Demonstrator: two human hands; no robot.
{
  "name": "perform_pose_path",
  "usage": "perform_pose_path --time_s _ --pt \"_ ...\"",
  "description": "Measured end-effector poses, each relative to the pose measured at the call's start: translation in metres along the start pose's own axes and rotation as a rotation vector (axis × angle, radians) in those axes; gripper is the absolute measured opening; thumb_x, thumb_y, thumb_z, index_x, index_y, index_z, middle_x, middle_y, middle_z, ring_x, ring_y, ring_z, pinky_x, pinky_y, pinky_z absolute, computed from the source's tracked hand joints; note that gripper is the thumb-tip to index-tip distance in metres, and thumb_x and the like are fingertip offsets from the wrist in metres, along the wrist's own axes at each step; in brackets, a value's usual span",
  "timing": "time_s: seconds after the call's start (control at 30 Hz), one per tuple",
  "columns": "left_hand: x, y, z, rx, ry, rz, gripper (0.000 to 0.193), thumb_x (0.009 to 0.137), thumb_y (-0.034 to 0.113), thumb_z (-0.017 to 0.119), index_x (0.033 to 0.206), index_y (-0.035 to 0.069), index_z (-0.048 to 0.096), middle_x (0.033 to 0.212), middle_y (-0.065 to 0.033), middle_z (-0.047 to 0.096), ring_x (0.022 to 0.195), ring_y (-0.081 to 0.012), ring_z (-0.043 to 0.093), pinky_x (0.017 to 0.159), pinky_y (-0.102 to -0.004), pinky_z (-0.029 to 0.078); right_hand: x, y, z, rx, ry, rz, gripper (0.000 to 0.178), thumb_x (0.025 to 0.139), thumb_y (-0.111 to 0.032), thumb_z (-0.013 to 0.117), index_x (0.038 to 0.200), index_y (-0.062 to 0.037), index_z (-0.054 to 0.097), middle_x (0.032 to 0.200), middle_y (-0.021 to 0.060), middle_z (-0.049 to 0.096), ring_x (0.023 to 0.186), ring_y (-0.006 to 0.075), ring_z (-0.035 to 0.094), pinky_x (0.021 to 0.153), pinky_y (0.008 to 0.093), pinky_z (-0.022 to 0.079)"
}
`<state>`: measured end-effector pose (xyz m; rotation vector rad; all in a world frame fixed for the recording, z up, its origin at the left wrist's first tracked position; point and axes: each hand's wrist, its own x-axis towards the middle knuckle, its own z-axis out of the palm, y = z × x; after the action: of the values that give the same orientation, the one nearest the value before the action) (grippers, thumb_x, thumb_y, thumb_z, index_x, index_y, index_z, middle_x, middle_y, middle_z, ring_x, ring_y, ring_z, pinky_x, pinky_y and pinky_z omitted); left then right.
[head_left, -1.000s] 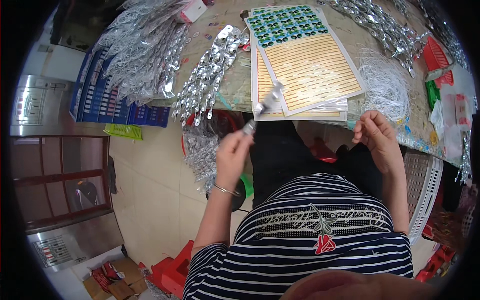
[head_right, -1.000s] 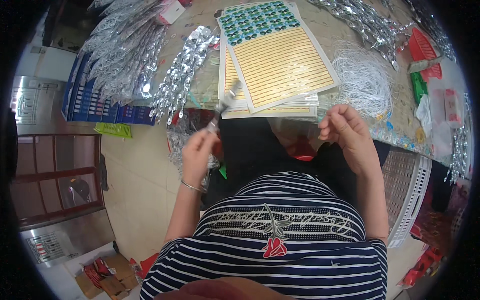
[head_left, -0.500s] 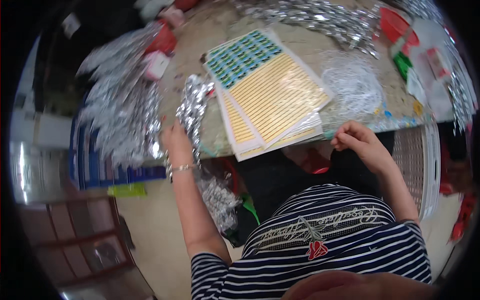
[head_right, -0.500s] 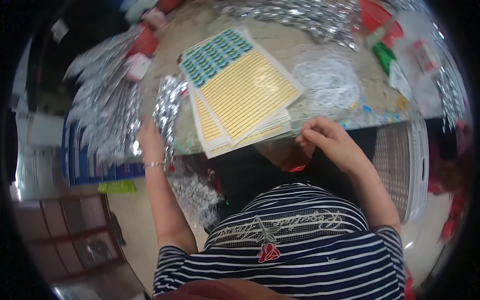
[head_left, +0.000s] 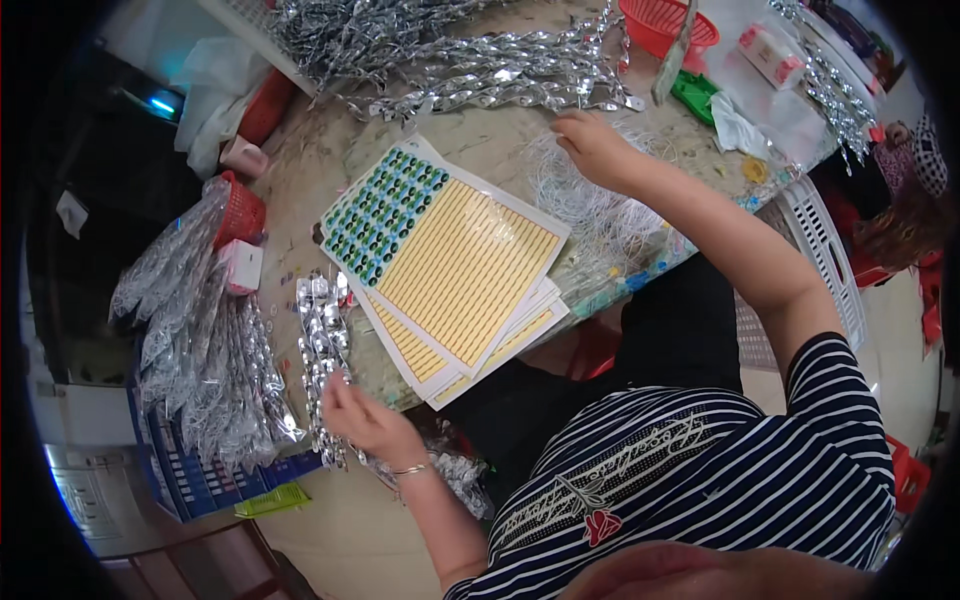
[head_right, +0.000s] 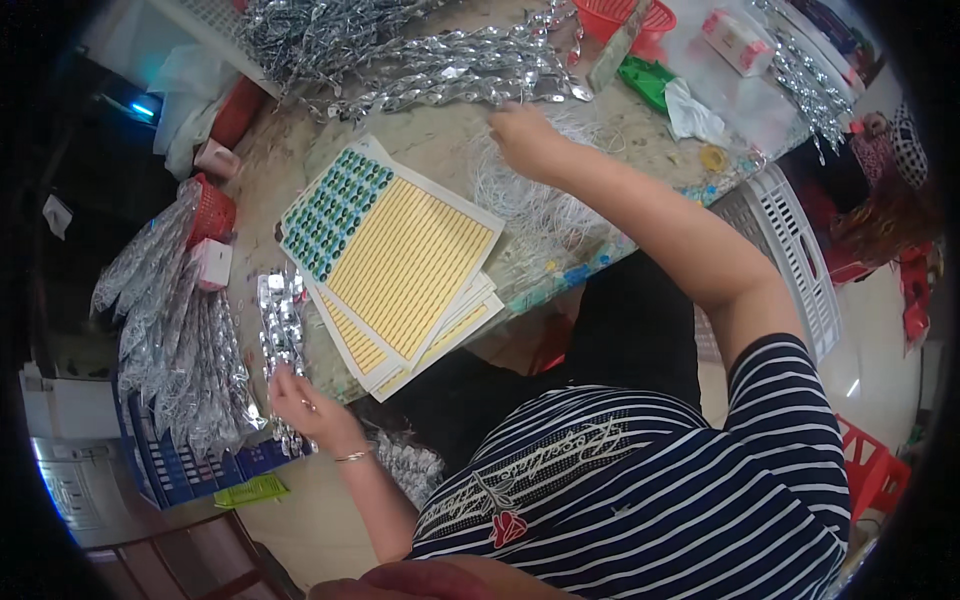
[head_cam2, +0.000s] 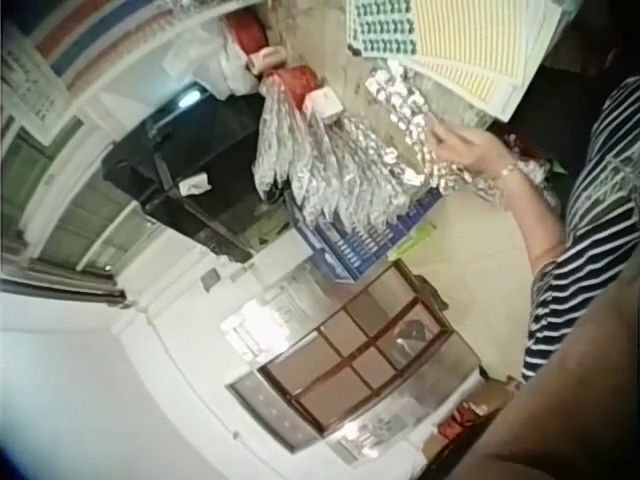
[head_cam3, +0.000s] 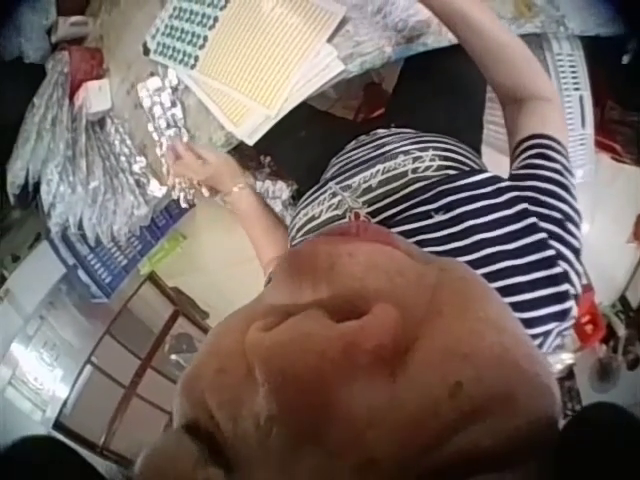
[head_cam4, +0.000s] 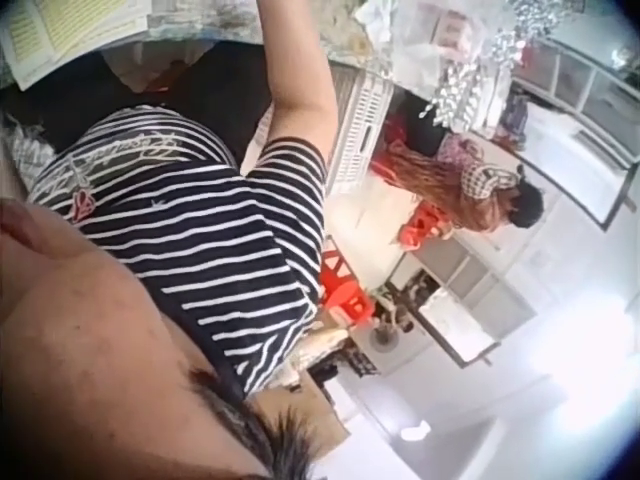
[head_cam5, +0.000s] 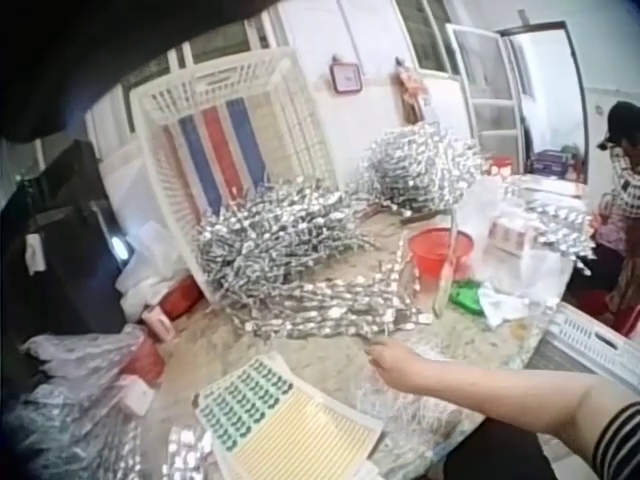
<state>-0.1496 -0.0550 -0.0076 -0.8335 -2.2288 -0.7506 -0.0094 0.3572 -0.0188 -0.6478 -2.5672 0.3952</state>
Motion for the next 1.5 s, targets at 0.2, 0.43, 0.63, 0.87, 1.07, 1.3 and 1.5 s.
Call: perform_pose_path --time_s 0.2,0.43,0.63,0.87,1.07,1.3,1.5 --pt "-0.041 0.055 0.006 -0.277 -0.129 -0.014 0.022 0.087 -0.005 0.053 0.108 -0.005 0.062 0.107 -0.0161 0.056 0.100 -0.0292 0.054 0.089 -0.0364 0.042 0.042 0.024 0.029 -0.429 0.011 0.191 0.018 0.076 -0.008 0.060 0.092 -0.0025 0.067 0.111 0.0155 0.057 0.114 0.0334 0.048 0.086 0.0402 0.049" --pt "-0.055 0.051 -0.012 -0.293 -0.225 0.046 0.020 0.084 -0.006 0.058 0.102 -0.002 0.066 0.099 -0.0119 0.058 0.092 -0.0246 0.055 0.082 -0.0320 0.044 0.065 0.020 -0.010 -0.240 -0.018 0.221 0.022 0.082 -0.018 0.053 0.088 -0.0015 0.067 0.108 0.0197 0.058 0.097 0.0366 0.059 0.078 0.0457 0.051" --pt "-0.064 0.050 -0.019 -0.339 -0.228 -0.143 0.019 0.085 -0.004 0.059 0.102 0.000 0.067 0.098 -0.0111 0.058 0.090 -0.0230 0.056 0.081 -0.0307 0.044 0.097 0.002 -0.071 -0.123 0.486 -0.043 0.022 0.089 -0.022 0.047 0.090 -0.0023 0.057 0.087 0.0196 0.058 0.079 0.0424 0.058 0.070 0.0504 0.047" --pt "-0.065 0.060 -0.025 -0.355 -0.252 -0.089 0.018 0.086 -0.003 0.059 0.101 0.000 0.067 0.097 -0.0115 0.058 0.091 -0.0224 0.057 0.081 -0.0310 0.045 0.099 -0.020 -0.166 -0.492 0.806 -0.688 0.012 0.073 -0.014 0.053 0.070 -0.0025 0.056 0.074 0.0104 0.049 0.076 0.0244 0.051 0.069 0.0344 0.043" --pt "-0.062 0.069 -0.028 -0.420 -0.264 -0.239 0.027 0.089 -0.002 0.054 0.115 -0.002 0.058 0.111 -0.0128 0.054 0.099 -0.0227 0.056 0.088 -0.0326 0.044 0.021 -0.110 -0.211 0.391 0.337 0.075 0.022 0.088 -0.014 0.044 0.073 -0.0013 0.053 0.067 0.0082 0.051 0.067 0.0158 0.052 0.057 0.0309 0.041" --pt "-0.025 0.105 -0.020 -0.670 -0.072 -0.115 0.042 0.091 0.002 0.052 0.131 -0.006 0.041 0.114 -0.0160 0.054 0.103 -0.0241 0.053 0.092 -0.0335 0.041 -0.075 -0.119 -0.141 0.578 -0.187 -0.051 0.022 0.089 -0.021 0.047 0.085 -0.0001 0.052 0.070 0.0117 0.048 0.065 0.0233 0.052 0.061 0.0359 0.044" --pt "-0.034 0.150 -0.011 -1.110 -0.911 -0.194 0.048 0.096 0.006 0.045 0.141 -0.002 0.031 0.098 -0.0131 0.063 0.058 -0.0111 0.054 0.056 -0.0212 0.046 -0.129 -0.141 -0.062 0.720 -0.258 -0.115 0.021 0.089 -0.017 0.049 0.084 0.0030 0.054 0.077 0.0172 0.053 0.073 0.0318 0.057 0.067 0.0391 0.045"
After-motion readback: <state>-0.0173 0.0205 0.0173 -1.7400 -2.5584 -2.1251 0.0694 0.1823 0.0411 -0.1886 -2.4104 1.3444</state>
